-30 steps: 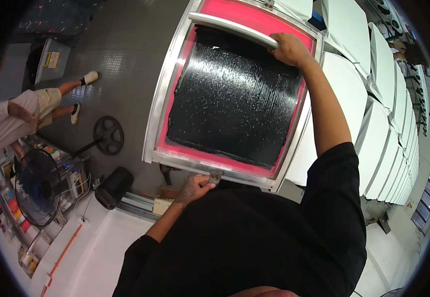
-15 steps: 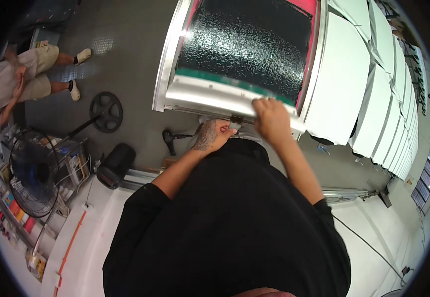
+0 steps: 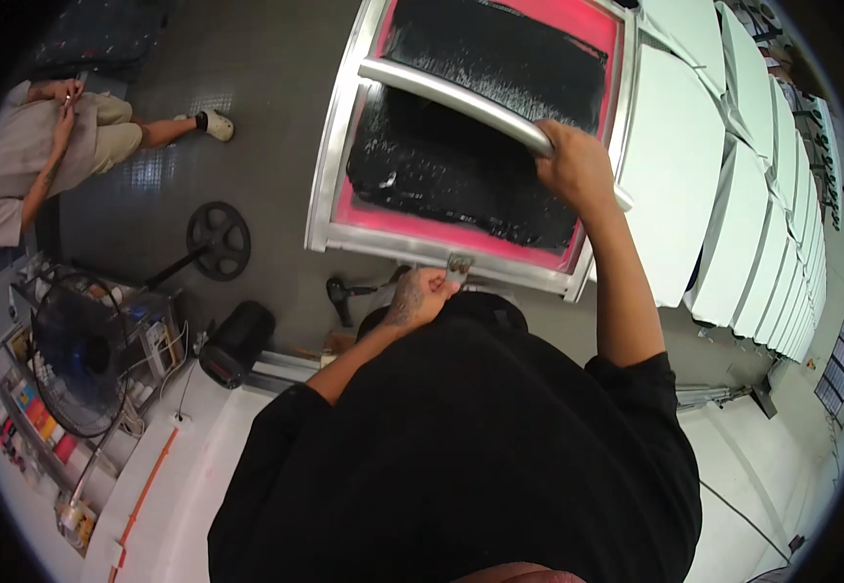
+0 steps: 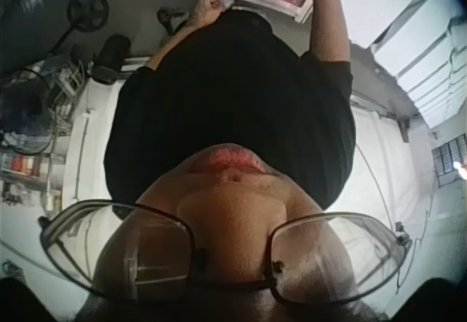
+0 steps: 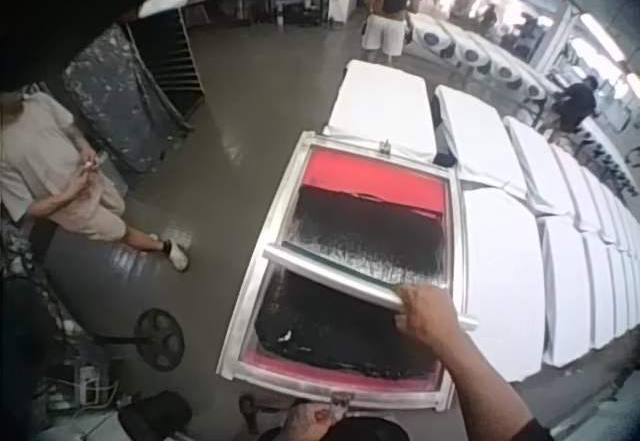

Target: The recorder is applying black ink to a screen and printing a logo onto t-shirts using a squeegee.

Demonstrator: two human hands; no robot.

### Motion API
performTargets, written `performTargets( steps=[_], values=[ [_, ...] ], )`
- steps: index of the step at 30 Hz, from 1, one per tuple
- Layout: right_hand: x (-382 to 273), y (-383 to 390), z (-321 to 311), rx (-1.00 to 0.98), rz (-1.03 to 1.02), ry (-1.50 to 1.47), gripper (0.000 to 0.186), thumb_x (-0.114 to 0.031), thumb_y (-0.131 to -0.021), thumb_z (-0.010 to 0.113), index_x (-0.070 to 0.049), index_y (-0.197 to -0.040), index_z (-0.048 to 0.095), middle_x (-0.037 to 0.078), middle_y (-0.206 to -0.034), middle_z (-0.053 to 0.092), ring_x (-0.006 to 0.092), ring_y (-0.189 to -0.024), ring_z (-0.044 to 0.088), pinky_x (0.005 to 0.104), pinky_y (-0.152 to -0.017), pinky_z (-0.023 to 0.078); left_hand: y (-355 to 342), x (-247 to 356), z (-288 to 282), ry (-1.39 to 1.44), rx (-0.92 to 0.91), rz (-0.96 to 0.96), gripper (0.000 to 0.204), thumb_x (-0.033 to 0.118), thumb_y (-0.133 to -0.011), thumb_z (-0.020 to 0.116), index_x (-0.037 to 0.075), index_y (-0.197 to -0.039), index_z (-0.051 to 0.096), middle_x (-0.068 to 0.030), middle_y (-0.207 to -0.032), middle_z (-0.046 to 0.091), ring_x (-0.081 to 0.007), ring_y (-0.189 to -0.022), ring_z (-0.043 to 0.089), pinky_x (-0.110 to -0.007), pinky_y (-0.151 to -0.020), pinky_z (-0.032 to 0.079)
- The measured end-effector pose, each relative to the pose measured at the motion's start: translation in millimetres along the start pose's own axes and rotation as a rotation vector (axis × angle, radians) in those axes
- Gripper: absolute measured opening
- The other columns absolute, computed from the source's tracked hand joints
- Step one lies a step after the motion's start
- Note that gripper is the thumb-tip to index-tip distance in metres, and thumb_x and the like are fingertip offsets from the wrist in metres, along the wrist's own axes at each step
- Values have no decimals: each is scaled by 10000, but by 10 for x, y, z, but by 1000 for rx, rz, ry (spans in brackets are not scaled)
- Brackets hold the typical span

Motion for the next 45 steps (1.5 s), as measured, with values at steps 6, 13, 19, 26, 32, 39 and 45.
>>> performTargets(
  steps=[6, 13, 19, 26, 32, 39, 45],
  values=[
    [604, -1326, -266, 10, -109, 92, 243, -168, -848, 668, -119, -1084, 697, 171, -932, 737, 391, -908, 709, 511, -834, 560, -85, 457, -314, -249, -142, -77, 393, 408, -903, 767, 17, -875, 743, -137, -732, 714, -214, -679, 700, -376, -661, 535],
    [772, -1668, 318, 96, -191, 258, 298, -73, -776, 684, -105, -1072, 682, 109, -990, 705, 329, -945, 670, 452, -852, 536, -753, 1634, -1135, -321, 324, 116, 380, 404, -852, 831, 60, -992, 749, -120, -952, 709, -276, -887, 685, -402, -776, 545],
    [599, -809, 209, 93, -229, 43, 329, -65, -725, 706, -80, -1051, 660, 63, -963, 679, 281, -938, 652, 408, -877, 492, -1494, 2538, -1793, -1228, 773, 715, 623, 331, -736, 889, 89, -1262, 659, -119, -1063, 662, -288, -1035, 647, -393, -1024, 491],
    [959, -668, -485, 191, -60, 88, 285, -67, -771, 702, -88, -1055, 688, 67, -965, 718, 274, -938, 688, 410, -866, 502, -1909, 2748, -2210, -1255, 471, 811, 438, 177, -654, 872, 99, -1023, 650, -87, -984, 648, -284, -981, 657, -408, -919, 510],
    [1655, -967, -313, 97, 126, 178, 336, -82, -776, 701, -113, -1111, 704, 105, -964, 738, 306, -969, 705, 440, -883, 534, -2623, 2666, -2339, -1232, 553, 715, 348, 275, -805, 831, 91, -1076, 714, -120, -1033, 715, -339, -1017, 680, -473, -907, 529],
    [1772, -1328, -441, 84, 191, 152, 330, -173, -787, 723, -141, -1114, 756, 178, -970, 752, 382, -937, 724, 484, -878, 580, -2921, 3082, -2526, -1196, 448, 508, 395, 419, -767, 868, 146, -1034, 768, -149, -963, 762, -313, -902, 753, -455, -832, 593],
    [1446, -510, -814, 144, 114, 232, 351, -278, -842, 795, -115, -1145, 724, 142, -1013, 753, 350, -936, 725, 433, -856, 574, -2099, 2856, -2587, -1137, 411, 326, 350, 442, -818, 828, 151, -1012, 804, -197, -943, 760, -293, -918, 760, -454, -813, 598]
  ],
)
Point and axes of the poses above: each hand's wrist, its own y-axis away from the middle knuckle, its own z-axis out of the palm, x = y × z, the point moved 2 cm from there along -y, towards the middle knuckle
